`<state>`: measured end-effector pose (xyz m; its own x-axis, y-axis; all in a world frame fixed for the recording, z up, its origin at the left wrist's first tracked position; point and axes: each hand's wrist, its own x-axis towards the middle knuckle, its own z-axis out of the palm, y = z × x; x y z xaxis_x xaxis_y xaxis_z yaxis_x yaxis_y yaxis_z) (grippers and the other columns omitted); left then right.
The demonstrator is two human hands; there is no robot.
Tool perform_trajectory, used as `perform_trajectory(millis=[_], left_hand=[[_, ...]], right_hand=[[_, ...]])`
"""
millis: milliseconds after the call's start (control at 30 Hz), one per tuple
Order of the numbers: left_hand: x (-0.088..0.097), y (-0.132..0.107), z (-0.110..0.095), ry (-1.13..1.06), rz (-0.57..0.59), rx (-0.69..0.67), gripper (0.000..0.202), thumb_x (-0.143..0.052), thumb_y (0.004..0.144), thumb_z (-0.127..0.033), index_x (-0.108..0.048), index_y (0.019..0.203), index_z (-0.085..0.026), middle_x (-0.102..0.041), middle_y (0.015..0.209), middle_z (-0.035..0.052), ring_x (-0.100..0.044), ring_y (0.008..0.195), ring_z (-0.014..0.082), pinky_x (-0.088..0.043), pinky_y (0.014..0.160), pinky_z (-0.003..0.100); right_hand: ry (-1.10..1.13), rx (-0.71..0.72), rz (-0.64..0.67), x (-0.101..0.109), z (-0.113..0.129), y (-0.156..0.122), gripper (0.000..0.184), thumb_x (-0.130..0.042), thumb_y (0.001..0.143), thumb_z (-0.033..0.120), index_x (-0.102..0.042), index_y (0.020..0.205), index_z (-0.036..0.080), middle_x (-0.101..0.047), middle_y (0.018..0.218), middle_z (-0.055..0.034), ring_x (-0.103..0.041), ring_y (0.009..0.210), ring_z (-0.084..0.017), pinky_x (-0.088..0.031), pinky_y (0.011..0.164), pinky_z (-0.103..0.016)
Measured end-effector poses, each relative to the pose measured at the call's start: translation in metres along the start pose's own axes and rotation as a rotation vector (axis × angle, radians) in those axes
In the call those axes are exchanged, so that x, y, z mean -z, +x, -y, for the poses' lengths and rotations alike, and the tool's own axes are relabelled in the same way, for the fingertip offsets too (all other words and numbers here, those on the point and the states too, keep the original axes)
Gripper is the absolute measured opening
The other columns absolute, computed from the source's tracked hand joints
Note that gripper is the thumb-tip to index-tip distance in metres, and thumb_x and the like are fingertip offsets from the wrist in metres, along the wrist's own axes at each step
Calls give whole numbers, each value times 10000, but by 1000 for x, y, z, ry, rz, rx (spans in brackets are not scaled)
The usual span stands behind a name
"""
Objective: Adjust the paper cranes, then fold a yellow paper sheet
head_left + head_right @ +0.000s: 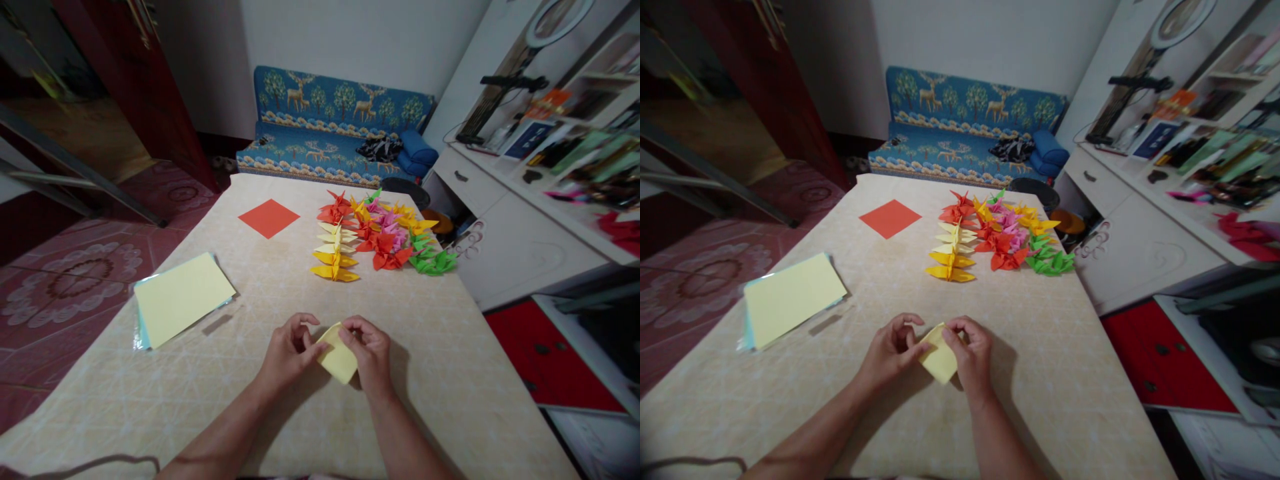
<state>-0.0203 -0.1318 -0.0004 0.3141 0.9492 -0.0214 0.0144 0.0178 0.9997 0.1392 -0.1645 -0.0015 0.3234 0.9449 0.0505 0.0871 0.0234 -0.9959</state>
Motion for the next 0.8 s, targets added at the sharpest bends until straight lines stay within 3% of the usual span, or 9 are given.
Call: perform_trajectory(millis=[67,200,367,400,533,633,700,800], left_hand=[[2,1,-3,38,51,-37,359,-699,719,-293,-624,1042,-155,-531,538,-45,-466,479,79,-366,481,180],[4,3,-8,127,66,-122,184,-675,740,-316,-718,791,-144,-655,735,70,-583,646,148,-433,577,227],[2,2,-7,153,-26,-179,140,-662,751,-271,-695,704,-143,-646,657,48,-567,587,129,-423,541,211],[2,2,-7,143,-62,-174,139,-659,752,-265,-683,693,-142,-640,648,41,-560,579,123,-421,535,206],[3,2,-6,51,-242,-97,141,-649,757,-275,-646,697,-148,-621,637,11,-536,571,108,-418,520,187],[5,3,-6,-28,-320,-44,149,-664,744,-294,-629,720,-151,-610,638,-5,-524,569,97,-408,512,174],[5,4,-7,-55,-299,-10,168,-663,745,-302,-612,711,-146,-582,605,-18,-504,544,85,-394,502,169],[4,2,-8,-71,-120,60,200,-644,759,-309,-591,679,-133,-549,550,-22,-484,505,80,-372,484,175]], right_hand=[[-14,39,44,1,2,2,96,-647,731,264,-633,717,171,-606,691,-12,-559,645,-153,-439,580,-245],[-83,161,142,0,6,3,46,-653,704,195,-655,661,180,-609,683,-18,-568,699,-168,-453,640,-267],[-107,122,151,-3,5,1,33,-651,713,204,-651,686,185,-614,701,-13,-579,708,-166,-462,656,-265],[-73,81,123,-3,4,1,52,-662,709,223,-654,745,186,-622,734,-15,-584,709,-165,-466,644,-260],[166,-64,96,-5,1,1,448,-709,669,270,-555,1085,214,-643,866,-22,-610,714,-168,-488,604,-253],[247,-99,117,-7,3,2,467,-696,683,277,-521,1110,209,-645,831,-18,-617,682,-163,-494,588,-254],[253,-104,79,-7,4,3,434,-697,685,279,-534,1080,200,-643,816,-18,-614,658,-155,-491,570,-246],[277,-95,-18,-5,2,4,412,-708,683,284,-543,1049,190,-641,835,-29,-615,668,-155,-494,565,-241]])
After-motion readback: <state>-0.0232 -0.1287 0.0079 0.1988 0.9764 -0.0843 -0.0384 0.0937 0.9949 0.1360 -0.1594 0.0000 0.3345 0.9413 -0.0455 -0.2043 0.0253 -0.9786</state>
